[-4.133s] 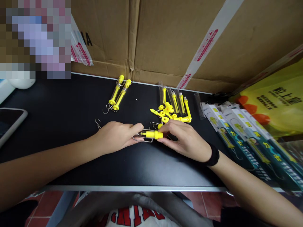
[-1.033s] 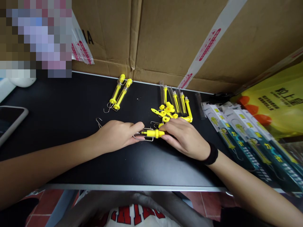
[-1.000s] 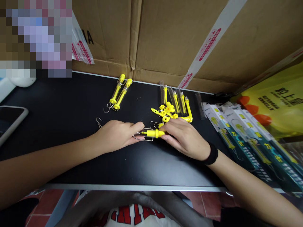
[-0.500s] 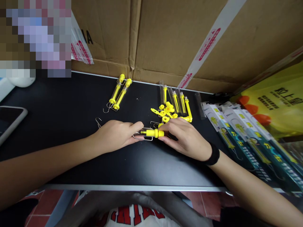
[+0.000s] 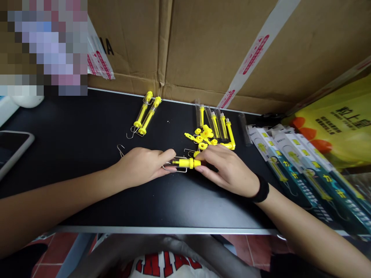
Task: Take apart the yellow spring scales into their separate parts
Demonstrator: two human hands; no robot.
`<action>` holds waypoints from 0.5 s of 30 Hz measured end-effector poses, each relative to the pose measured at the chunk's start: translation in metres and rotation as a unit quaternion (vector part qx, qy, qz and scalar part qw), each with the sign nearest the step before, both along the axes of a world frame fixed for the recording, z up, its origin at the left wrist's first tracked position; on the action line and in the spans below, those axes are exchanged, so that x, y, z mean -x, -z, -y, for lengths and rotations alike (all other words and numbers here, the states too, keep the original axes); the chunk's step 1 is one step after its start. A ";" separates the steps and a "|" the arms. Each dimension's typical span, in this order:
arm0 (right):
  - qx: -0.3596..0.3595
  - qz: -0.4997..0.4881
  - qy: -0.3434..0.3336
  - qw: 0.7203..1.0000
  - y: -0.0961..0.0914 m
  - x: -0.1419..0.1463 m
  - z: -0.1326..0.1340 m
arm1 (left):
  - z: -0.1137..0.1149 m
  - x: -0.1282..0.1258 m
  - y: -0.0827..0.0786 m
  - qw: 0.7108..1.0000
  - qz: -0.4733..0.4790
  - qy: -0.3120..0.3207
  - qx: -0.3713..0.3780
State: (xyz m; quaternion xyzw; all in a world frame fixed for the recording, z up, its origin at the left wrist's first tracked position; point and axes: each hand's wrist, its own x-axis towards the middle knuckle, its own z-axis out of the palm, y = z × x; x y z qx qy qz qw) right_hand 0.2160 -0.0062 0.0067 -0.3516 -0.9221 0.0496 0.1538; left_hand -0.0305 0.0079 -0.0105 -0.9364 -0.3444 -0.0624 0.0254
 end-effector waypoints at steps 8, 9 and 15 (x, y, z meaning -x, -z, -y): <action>-0.016 -0.025 -0.008 1.000 0.002 0.000 0.001 | 0.000 -0.001 0.000 1.000 -0.003 -0.002 0.000; -0.016 -0.026 -0.009 0.999 0.002 0.000 0.001 | 0.000 -0.001 0.000 1.000 -0.003 -0.003 0.000; -0.004 -0.025 -0.005 1.000 0.002 0.000 0.002 | 0.000 0.000 0.000 1.000 -0.002 -0.002 0.004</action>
